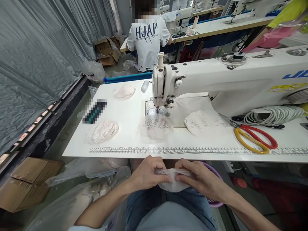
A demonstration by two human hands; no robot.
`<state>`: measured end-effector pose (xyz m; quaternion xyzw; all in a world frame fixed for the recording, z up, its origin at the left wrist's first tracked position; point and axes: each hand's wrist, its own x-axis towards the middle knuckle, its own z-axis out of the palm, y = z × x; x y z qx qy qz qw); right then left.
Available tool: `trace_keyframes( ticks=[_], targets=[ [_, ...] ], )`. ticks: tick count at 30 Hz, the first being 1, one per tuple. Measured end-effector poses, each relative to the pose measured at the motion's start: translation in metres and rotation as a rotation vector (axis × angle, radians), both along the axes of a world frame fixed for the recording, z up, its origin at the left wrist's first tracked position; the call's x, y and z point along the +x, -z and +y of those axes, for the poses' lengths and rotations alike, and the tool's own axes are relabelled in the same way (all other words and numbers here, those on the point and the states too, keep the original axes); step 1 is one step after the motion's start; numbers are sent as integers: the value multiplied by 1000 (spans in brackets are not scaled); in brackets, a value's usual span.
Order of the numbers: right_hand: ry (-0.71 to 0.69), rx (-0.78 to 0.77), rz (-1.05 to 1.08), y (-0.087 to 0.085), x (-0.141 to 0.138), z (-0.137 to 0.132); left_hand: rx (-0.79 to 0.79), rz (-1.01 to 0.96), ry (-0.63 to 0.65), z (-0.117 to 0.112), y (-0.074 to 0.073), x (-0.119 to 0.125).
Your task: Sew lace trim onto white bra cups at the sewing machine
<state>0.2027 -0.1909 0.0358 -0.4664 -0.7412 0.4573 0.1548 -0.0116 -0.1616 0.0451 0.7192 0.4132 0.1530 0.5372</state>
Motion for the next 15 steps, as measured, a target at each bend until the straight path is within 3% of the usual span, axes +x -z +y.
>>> trace_keyframes(
  ticks=[4, 10, 15],
  targets=[
    [-25, 48, 22, 9, 1, -2, 9, 58, -30, -1, 1, 3],
    [-42, 38, 88, 8, 1, -1, -14, 88, -65, -2, 1, 3],
    [-41, 45, 127, 2, -1, -2, -16, 115, -90, -5, 14, 3]
  ],
)
